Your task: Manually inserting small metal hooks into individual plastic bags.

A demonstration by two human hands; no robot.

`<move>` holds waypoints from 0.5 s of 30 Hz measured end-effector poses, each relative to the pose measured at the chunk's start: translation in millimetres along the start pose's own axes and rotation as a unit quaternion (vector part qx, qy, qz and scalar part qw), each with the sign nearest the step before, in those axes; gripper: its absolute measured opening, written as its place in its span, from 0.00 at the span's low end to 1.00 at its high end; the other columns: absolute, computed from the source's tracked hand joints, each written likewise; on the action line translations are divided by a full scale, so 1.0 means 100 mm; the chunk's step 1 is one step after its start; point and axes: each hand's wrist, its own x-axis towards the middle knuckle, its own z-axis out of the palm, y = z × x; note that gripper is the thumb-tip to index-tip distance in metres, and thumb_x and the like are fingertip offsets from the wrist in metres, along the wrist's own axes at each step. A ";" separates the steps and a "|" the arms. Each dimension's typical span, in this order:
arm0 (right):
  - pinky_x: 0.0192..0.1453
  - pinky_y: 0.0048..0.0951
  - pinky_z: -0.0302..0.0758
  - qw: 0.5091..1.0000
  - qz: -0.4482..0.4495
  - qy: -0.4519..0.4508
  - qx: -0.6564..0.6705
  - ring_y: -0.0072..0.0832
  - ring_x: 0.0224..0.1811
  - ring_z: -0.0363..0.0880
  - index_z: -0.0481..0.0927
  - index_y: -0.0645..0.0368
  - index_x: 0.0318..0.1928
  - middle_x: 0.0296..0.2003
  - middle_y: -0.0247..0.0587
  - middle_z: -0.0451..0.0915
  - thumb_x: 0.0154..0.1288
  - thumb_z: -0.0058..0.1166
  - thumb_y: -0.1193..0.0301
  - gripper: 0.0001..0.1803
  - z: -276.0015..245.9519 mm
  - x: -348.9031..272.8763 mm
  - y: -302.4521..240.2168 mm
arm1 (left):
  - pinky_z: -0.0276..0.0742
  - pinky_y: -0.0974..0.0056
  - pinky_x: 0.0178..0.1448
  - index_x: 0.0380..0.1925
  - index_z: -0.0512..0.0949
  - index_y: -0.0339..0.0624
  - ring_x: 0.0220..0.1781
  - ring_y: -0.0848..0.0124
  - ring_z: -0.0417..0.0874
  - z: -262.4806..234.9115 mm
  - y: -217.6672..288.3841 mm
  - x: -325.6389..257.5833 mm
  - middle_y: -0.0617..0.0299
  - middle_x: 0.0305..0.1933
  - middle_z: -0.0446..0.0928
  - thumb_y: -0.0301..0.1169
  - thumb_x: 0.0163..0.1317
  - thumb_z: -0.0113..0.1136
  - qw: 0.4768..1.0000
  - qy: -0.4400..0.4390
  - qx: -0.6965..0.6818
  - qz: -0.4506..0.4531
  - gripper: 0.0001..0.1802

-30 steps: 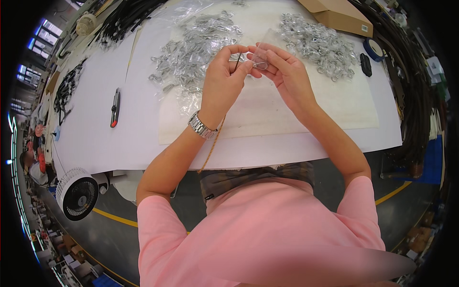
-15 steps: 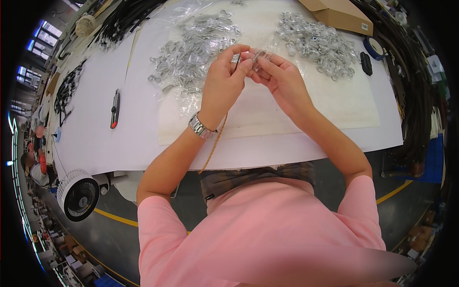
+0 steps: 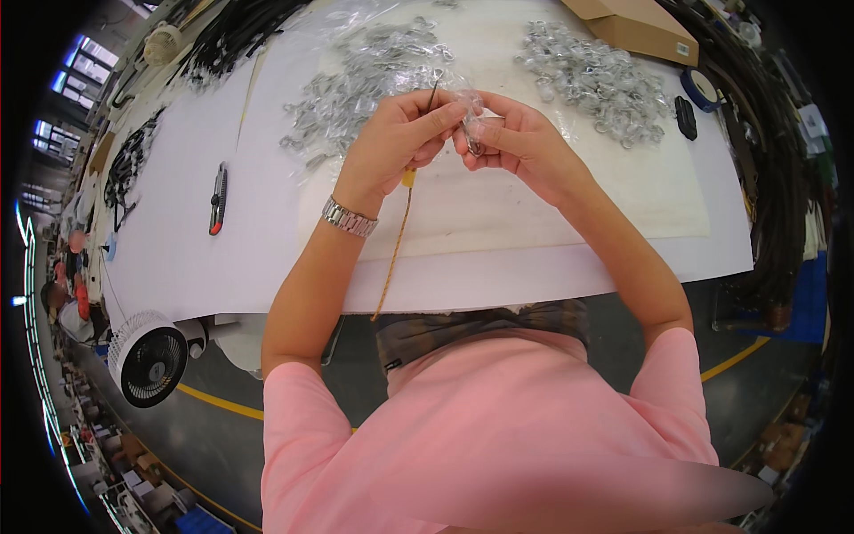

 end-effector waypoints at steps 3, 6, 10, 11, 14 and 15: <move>0.53 0.25 0.83 0.998 0.048 0.017 -0.035 0.22 0.41 0.83 0.76 0.64 0.65 0.42 0.37 0.85 0.79 0.54 0.68 0.20 -0.01 -0.01 -0.01 | 0.53 0.76 0.22 0.43 0.84 0.37 0.19 0.87 0.62 0.07 -0.02 -0.02 0.71 0.25 0.77 0.33 0.73 0.63 0.997 0.044 0.056 0.017 0.10; 0.48 0.26 0.82 0.987 0.030 0.056 -0.149 0.21 0.39 0.83 0.81 0.64 0.59 0.40 0.35 0.85 0.79 0.54 0.68 0.16 -0.01 -0.01 -0.03 | 0.55 0.76 0.23 0.42 0.84 0.38 0.20 0.86 0.65 0.10 -0.13 0.03 0.70 0.24 0.76 0.30 0.71 0.64 0.970 0.100 0.195 0.109 0.07; 0.42 0.28 0.80 0.953 -0.036 0.075 -0.293 0.21 0.35 0.82 0.86 0.63 0.50 0.35 0.35 0.86 0.79 0.54 0.66 0.14 0.11 -0.04 0.04 | 0.56 0.76 0.23 0.42 0.83 0.39 0.20 0.86 0.66 0.19 -0.14 0.01 0.70 0.22 0.75 0.29 0.70 0.63 0.973 0.113 0.167 0.110 0.06; 0.40 0.28 0.79 0.929 -0.042 0.092 -0.356 0.22 0.32 0.81 0.86 0.63 0.48 0.32 0.36 0.85 0.78 0.55 0.66 0.13 0.15 -0.06 0.02 | 0.56 0.76 0.23 0.42 0.83 0.39 0.20 0.86 0.65 0.20 -0.15 0.01 0.69 0.22 0.75 0.29 0.70 0.63 0.975 0.116 0.159 0.102 0.06; 0.37 0.29 0.77 0.880 -0.066 0.118 -0.455 0.22 0.28 0.79 0.86 0.62 0.45 0.27 0.37 0.82 0.78 0.55 0.66 0.12 0.17 -0.13 0.04 | 0.56 0.75 0.22 0.42 0.83 0.38 0.19 0.85 0.64 0.20 -0.13 -0.05 0.69 0.22 0.75 0.30 0.71 0.62 0.984 0.110 0.122 0.071 0.06; 0.36 0.29 0.76 0.857 -0.087 0.124 -0.493 0.23 0.27 0.78 0.86 0.62 0.44 0.25 0.37 0.80 0.77 0.56 0.66 0.12 0.17 -0.13 0.05 | 0.56 0.75 0.22 0.42 0.83 0.39 0.19 0.85 0.63 0.18 -0.10 -0.06 0.68 0.23 0.76 0.30 0.71 0.62 0.989 0.102 0.096 0.053 0.07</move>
